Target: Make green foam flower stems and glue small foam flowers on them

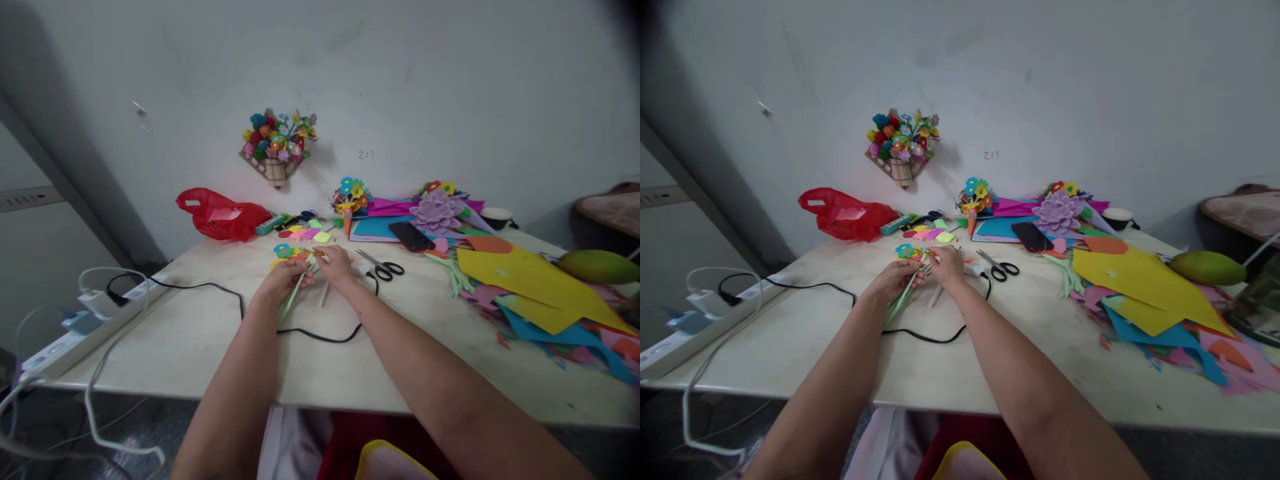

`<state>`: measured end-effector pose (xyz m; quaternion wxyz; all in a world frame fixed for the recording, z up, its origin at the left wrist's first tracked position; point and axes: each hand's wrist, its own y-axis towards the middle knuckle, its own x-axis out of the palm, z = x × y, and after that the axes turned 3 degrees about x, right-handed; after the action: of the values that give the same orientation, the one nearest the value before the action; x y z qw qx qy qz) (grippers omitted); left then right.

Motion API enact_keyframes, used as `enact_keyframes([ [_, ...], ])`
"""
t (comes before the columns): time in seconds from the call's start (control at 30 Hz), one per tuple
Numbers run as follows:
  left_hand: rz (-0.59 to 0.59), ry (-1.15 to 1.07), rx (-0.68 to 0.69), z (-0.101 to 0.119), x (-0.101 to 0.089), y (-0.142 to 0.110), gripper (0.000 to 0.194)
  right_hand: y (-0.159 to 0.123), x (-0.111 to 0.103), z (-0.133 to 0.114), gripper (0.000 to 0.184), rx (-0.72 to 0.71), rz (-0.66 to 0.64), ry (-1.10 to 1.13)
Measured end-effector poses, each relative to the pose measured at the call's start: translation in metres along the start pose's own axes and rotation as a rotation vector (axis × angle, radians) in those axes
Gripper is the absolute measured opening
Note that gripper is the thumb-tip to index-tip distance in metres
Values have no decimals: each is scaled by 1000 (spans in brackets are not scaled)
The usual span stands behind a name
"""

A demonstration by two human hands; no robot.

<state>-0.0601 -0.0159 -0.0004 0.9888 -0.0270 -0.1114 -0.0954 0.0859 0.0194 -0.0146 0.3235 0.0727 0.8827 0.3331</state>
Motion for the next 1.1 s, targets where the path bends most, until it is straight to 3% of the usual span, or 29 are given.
enact_keyframes([
  [0.87,-20,24,86,-5,-6,4,6,-1,0,-2,19,14,-98,-67],
  [1.1,17,1,105,-2,-3,4,9,-2,2,-3,33,68,-39,107],
])
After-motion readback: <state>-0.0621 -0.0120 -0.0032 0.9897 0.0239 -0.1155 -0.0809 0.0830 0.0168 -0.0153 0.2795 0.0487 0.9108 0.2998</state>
